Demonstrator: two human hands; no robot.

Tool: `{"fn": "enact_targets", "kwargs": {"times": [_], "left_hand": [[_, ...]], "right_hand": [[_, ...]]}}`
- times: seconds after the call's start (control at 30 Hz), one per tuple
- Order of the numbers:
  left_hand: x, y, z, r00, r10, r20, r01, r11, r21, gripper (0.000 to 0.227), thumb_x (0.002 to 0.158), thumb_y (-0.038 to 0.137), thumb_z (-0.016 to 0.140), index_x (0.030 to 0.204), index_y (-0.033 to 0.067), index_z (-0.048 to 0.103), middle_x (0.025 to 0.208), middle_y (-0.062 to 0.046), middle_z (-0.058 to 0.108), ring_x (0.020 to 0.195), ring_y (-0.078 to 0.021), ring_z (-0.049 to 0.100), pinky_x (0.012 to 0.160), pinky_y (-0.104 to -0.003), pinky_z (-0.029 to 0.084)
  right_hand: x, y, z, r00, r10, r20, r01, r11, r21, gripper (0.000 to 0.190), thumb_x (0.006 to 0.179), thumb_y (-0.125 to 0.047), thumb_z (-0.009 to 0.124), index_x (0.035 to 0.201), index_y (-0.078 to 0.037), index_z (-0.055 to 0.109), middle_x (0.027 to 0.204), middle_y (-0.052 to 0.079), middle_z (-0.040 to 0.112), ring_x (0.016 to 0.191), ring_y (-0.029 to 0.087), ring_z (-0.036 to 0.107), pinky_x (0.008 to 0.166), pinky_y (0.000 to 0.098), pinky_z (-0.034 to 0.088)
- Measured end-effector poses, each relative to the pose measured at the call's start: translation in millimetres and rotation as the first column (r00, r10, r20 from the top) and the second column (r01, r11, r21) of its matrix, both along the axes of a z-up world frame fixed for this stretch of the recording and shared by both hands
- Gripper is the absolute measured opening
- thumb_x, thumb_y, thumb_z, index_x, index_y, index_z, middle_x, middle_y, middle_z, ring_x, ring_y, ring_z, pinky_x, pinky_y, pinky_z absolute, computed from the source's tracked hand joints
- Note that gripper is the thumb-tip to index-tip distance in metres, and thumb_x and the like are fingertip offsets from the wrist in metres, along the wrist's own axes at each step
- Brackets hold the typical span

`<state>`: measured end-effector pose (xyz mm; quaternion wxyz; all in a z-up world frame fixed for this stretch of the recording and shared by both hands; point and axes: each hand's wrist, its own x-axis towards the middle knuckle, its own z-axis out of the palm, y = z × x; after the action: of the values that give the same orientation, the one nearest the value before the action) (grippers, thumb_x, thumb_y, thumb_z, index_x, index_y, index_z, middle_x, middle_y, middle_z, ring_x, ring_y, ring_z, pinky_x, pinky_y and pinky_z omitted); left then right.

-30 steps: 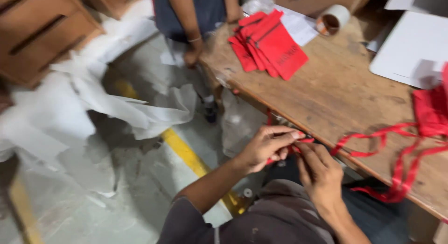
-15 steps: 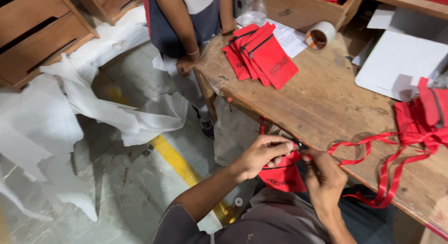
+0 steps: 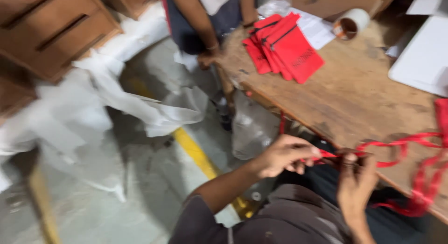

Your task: The recorder is tying red ribbons to small red hardware pouches.

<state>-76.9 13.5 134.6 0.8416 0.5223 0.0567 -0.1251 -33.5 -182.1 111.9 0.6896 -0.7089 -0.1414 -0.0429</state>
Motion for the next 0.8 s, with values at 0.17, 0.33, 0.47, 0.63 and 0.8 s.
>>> {"fn": "enact_targets", "kwargs": {"times": [0.17,0.33,0.47,0.63,0.8], "left_hand": [[-2.2,-3.7,-9.2,0.989,-0.104,0.106,0.088,0.985,0.146,0.033,0.104,0.029,0.065,0.112,-0.0015,0.072,0.084,-0.003,0.066,0.059,-0.0060,0.058,0.052,-0.021,0.045],[6.1,-14.0,-17.5,0.995,0.059,0.083,-0.059,0.998,-0.001,0.029,0.101,0.025,0.067,0.112,-0.0017,0.071,0.082,-0.003,0.067,0.058,-0.0054,0.057,0.048,-0.020,0.040],[9.1,-28.2,-39.8,0.994,-0.009,0.106,0.011,1.000,-0.012,0.027,0.103,0.023,0.064,0.113,-0.0013,0.070,0.079,-0.002,0.065,0.056,-0.0036,0.052,0.046,-0.020,0.036],[6.6,-20.9,-16.9,0.983,-0.138,0.117,0.128,0.988,0.092,0.028,0.103,0.025,0.065,0.112,-0.0005,0.072,0.079,-0.001,0.067,0.059,-0.0012,0.049,0.049,-0.019,0.035],[3.0,-14.4,6.1,0.941,-0.259,0.216,0.206,0.949,0.240,0.030,0.105,0.030,0.066,0.109,0.0005,0.073,0.082,0.000,0.067,0.067,-0.0008,0.049,0.057,-0.019,0.038]], "right_hand": [[11.2,-10.5,-24.5,0.997,0.009,-0.082,-0.001,0.995,0.099,0.024,0.112,-0.022,0.052,0.112,0.001,0.046,0.105,0.007,0.067,0.089,0.016,0.071,0.080,0.0332,0.063],[-9.1,-4.9,4.9,0.981,-0.066,0.183,0.131,0.920,-0.370,0.011,0.104,-0.010,0.066,0.103,0.000,0.067,0.088,0.012,0.067,0.078,0.020,0.061,0.074,0.0338,0.051],[-25.3,-0.3,37.9,0.868,0.109,0.485,0.149,0.874,-0.463,0.020,0.085,0.001,0.070,0.104,-0.002,0.071,0.094,0.011,0.067,0.084,0.025,0.064,0.078,0.0335,0.052],[-8.9,-9.5,46.1,0.840,0.135,0.526,0.157,0.866,-0.474,0.021,0.081,0.001,0.074,0.101,-0.002,0.074,0.093,0.011,0.068,0.086,0.025,0.063,0.079,0.0308,0.050],[14.0,-31.0,23.7,0.968,0.197,0.153,-0.150,0.950,-0.274,0.013,0.086,-0.003,0.076,0.099,0.000,0.075,0.093,0.007,0.074,0.082,0.013,0.065,0.075,0.0241,0.051]]}}
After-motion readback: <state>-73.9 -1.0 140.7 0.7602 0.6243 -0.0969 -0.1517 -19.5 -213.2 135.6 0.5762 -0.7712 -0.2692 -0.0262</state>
